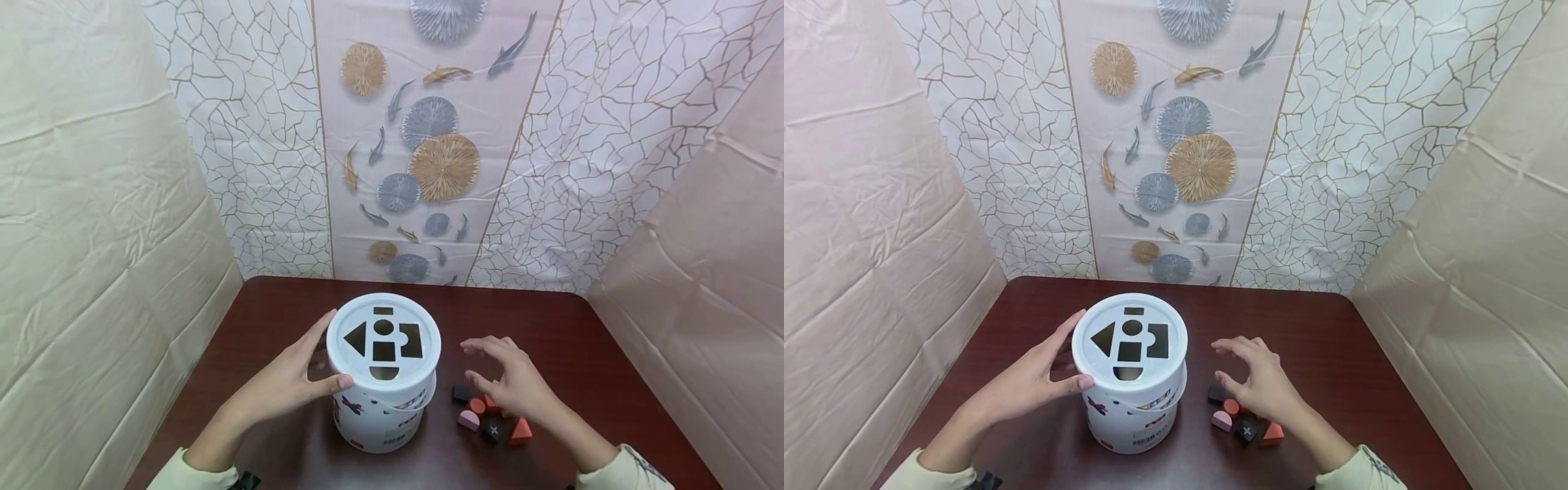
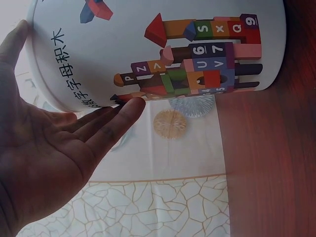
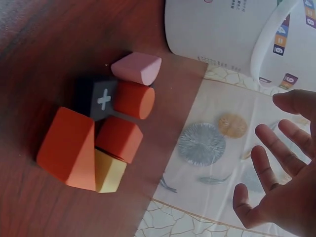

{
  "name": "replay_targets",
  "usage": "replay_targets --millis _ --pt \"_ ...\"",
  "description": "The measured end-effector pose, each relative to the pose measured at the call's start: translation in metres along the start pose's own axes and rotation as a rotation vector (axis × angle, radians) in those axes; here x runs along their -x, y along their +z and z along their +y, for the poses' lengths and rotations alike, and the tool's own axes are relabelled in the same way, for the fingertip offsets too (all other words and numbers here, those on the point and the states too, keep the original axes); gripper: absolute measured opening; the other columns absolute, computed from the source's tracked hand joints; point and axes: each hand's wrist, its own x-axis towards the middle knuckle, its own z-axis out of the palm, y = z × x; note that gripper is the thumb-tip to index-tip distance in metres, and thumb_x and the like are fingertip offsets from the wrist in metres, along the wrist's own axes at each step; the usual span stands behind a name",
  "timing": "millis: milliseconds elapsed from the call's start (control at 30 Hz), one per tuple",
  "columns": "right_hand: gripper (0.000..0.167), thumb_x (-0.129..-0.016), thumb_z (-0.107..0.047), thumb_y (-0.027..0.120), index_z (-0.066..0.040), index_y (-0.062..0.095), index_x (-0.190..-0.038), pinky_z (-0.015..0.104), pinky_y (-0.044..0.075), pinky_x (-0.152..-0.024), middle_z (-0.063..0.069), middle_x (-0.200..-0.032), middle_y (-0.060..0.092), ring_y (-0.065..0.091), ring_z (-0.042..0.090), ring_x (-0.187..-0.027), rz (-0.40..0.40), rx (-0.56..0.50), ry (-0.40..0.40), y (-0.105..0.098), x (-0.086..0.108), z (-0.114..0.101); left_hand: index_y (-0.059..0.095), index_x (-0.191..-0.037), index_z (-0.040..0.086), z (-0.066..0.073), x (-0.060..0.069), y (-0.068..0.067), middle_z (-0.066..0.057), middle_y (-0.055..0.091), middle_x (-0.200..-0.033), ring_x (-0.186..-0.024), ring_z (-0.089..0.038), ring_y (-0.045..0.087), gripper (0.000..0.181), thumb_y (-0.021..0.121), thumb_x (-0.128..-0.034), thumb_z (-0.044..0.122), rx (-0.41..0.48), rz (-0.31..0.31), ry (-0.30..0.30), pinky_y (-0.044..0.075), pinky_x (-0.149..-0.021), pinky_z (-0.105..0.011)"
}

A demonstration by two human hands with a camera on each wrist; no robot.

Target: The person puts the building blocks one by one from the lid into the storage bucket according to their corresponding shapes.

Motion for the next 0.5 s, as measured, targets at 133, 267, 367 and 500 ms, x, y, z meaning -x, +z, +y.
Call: replay_targets --millis 133,267,367,500 --pt "0.051 -0.086 -0.009 0.094 -0.028 0.076 -0.13 0.034 0.058 -0.087 -0.012 -0.122 0.078 0.063 0.015 -0.104 -0.01 -0.003 -0.014 0.004 0.003 0.001 0.011 -0.177 0.042 0.001 0.0 -0.001 -0.002 0.044 -0.174 -0.143 -0.022 0.065 0.115 0.087 -0.0918 0.059 0.004 0.0 0.003 0.059 -0.114 -0.043" --pt "0.054 -0.081 -0.001 0.095 -0.027 0.078 -0.125 0.035 0.057 -0.087 -0.011 -0.118 0.08 0.064 0.012 -0.103 0.0 -0.007 -0.063 0.01 0.006 0.003 0.012 -0.177 0.041 0.002 0.0 -0.001 -0.002 0.043 -0.174 -0.143 -0.022 0.066 0.115 0.087 -0.0923 0.058 0.02 -0.003 0.008 0.059 -0.114 -0.045" --pt "0.053 -0.078 0.002 0.096 -0.024 0.08 -0.121 0.036 0.058 -0.087 -0.006 -0.115 0.081 0.068 0.016 -0.103 -0.001 -0.01 -0.094 0.015 0.01 0.005 0.012 -0.177 0.041 0.002 0.001 -0.001 -0.001 0.044 -0.174 -0.143 -0.021 0.066 0.114 0.087 -0.0925 0.058 0.029 -0.005 0.008 0.058 -0.115 -0.046" --pt "0.042 -0.079 0.0 0.095 -0.021 0.082 -0.113 0.035 0.055 -0.079 -0.008 -0.109 0.08 0.069 0.018 -0.097 -0.056 -0.001 -0.062 0.02 0.016 0.007 0.012 -0.177 0.042 0.002 0.0 0.0 -0.001 0.045 -0.173 -0.142 -0.02 0.067 0.114 0.087 -0.0923 0.059 0.027 -0.009 -0.001 0.058 -0.115 -0.047"
